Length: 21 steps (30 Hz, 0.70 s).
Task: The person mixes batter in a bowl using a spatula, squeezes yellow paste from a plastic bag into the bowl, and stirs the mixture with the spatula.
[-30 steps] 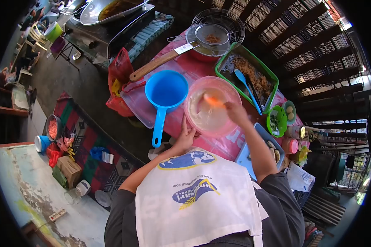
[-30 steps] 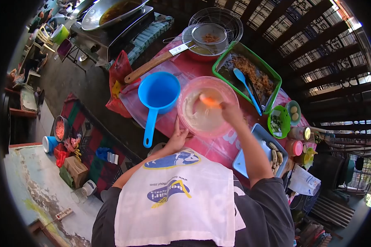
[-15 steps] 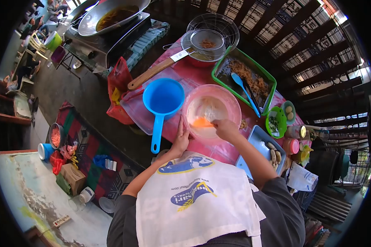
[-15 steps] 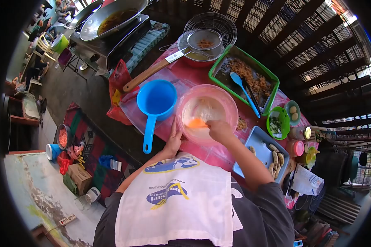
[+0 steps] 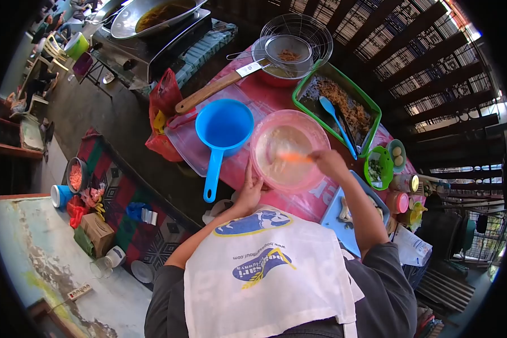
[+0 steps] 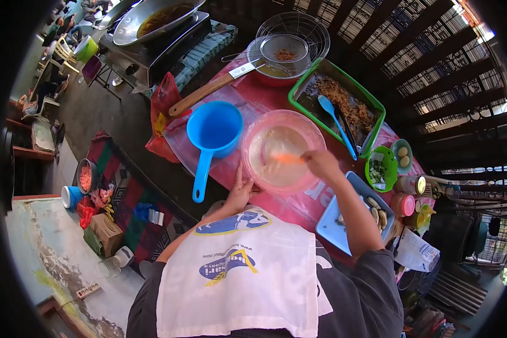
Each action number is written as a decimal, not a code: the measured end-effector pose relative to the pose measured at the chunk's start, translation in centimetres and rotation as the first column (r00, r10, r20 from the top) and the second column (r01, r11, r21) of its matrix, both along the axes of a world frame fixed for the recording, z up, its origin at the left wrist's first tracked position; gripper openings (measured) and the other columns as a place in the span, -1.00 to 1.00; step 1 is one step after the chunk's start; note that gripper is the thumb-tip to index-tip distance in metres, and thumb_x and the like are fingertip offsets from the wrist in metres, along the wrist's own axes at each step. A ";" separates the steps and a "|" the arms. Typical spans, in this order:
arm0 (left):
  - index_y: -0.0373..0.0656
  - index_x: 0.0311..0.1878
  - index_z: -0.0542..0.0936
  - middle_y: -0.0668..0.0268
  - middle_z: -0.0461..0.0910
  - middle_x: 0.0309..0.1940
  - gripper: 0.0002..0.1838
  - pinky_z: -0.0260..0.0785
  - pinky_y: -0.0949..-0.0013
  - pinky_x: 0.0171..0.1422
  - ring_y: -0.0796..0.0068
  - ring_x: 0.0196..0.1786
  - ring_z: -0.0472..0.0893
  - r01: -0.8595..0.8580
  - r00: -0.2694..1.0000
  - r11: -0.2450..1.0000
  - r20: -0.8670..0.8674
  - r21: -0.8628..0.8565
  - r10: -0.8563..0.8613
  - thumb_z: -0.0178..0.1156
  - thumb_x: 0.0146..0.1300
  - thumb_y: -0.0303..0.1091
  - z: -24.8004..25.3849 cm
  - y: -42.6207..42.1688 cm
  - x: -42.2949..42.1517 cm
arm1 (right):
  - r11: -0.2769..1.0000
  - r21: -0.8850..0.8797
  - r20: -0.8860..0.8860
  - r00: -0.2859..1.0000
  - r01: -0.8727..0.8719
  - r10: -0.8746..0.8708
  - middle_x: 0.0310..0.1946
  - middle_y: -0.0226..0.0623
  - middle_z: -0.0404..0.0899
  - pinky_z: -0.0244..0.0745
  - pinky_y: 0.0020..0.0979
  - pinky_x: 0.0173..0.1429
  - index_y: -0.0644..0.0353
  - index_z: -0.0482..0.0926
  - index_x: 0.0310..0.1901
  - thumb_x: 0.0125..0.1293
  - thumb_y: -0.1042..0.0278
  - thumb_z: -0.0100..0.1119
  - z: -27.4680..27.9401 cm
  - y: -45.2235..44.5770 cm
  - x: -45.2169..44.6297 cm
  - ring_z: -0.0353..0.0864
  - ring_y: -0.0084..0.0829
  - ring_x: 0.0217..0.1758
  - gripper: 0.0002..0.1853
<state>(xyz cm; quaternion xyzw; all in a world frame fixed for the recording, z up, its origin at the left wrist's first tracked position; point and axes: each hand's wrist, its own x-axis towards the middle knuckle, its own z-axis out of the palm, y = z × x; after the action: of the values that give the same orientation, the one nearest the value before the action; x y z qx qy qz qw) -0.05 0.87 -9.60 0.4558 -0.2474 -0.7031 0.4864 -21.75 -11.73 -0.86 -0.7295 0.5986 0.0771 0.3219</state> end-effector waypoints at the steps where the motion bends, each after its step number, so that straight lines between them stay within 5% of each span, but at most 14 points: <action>1: 0.45 0.30 -0.39 0.11 0.39 -0.04 -0.31 0.44 0.24 -0.05 0.36 -0.14 0.52 -0.014 1.000 1.000 -0.002 -0.010 0.014 -0.29 0.35 -0.47 0.2 0.0 -0.2 | 0.998 -0.061 -0.003 0.999 0.034 -0.034 -0.25 -0.16 0.56 0.41 -0.28 -0.05 0.05 0.56 -0.13 0.12 0.36 -0.06 -0.3 -0.6 0.1 0.53 -0.15 -0.17 -0.71; 4: 0.45 0.30 -0.40 0.13 0.39 -0.03 -0.31 0.45 0.27 -0.08 0.39 -0.17 0.53 -0.039 0.999 0.999 0.018 -0.006 0.040 -0.29 0.35 -0.46 -0.2 0.0 -0.7 | 0.975 -0.203 0.119 0.991 0.090 -0.066 -0.30 -0.15 0.57 0.43 -0.29 -0.09 0.06 0.57 -0.16 0.07 0.40 -0.07 -4.0 -0.3 1.6 0.55 -0.16 -0.22 -0.70; 6: 0.34 0.32 -0.37 0.15 0.37 -0.01 -0.32 0.46 0.34 -0.11 0.43 -0.19 0.53 -0.053 0.999 0.999 0.001 0.013 0.053 -0.27 0.34 -0.48 0.1 -0.1 -0.6 | 0.987 -0.116 -0.047 0.993 -0.110 0.105 -0.28 -0.15 0.56 0.42 -0.28 -0.09 0.05 0.58 -0.17 0.07 0.38 -0.06 -2.6 2.4 2.6 0.55 -0.16 -0.21 -0.71; 9: 0.26 0.35 -0.28 0.18 0.35 0.02 -0.36 0.46 0.41 -0.15 0.50 -0.23 0.53 0.001 0.999 0.999 0.039 0.037 -0.003 -0.27 0.34 -0.47 1.0 -0.4 0.2 | 0.984 -0.032 -0.081 0.982 -0.176 0.173 -0.25 -0.14 0.56 0.41 -0.28 -0.08 0.03 0.57 -0.16 0.10 0.33 -0.04 0.0 2.6 1.1 0.54 -0.17 -0.19 -0.73; 12: 0.21 0.36 -0.15 0.23 0.36 0.00 -0.42 0.44 0.45 -0.16 0.57 -0.26 0.51 0.037 0.994 0.999 0.098 0.028 -0.039 -0.26 0.34 -0.46 2.2 -1.5 0.9 | 0.998 -0.041 -0.058 0.997 0.055 -0.057 -0.23 -0.23 0.57 0.41 -0.26 -0.05 -0.11 0.56 -0.12 0.10 0.31 -0.10 0.4 -1.5 0.5 0.54 -0.20 -0.15 -0.68; 16: 0.17 0.35 -0.04 0.32 0.41 -0.11 -0.47 0.42 0.46 -0.12 0.62 -0.28 0.47 -0.037 0.979 0.998 0.196 -0.058 0.048 -0.27 0.34 -0.46 0.9 -2.2 0.8 | 0.995 -0.090 -0.025 0.999 -0.034 0.032 -0.22 -0.22 0.56 0.40 -0.29 -0.05 -0.06 0.57 -0.14 0.12 0.29 -0.08 -4.6 -0.1 1.4 0.53 -0.21 -0.13 -0.71; 21: 0.30 0.35 -0.19 0.25 0.44 -0.08 -0.38 0.44 0.40 -0.12 0.51 -0.17 0.51 -0.008 0.996 0.999 0.092 0.050 0.003 -0.22 0.34 -0.45 2.0 -0.3 0.4 | 0.991 0.089 0.070 0.993 -0.102 0.096 -0.20 -0.19 0.56 0.41 -0.32 -0.05 0.07 0.58 -0.18 0.15 0.29 -0.06 -0.9 1.9 -1.5 0.54 -0.22 -0.13 -0.74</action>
<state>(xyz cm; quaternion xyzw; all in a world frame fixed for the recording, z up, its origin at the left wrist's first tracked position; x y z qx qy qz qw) 0.36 0.55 -7.64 0.5005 -0.2503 -0.6862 0.4647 -23.25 -9.82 -1.76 -0.7448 0.5465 0.0967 0.3705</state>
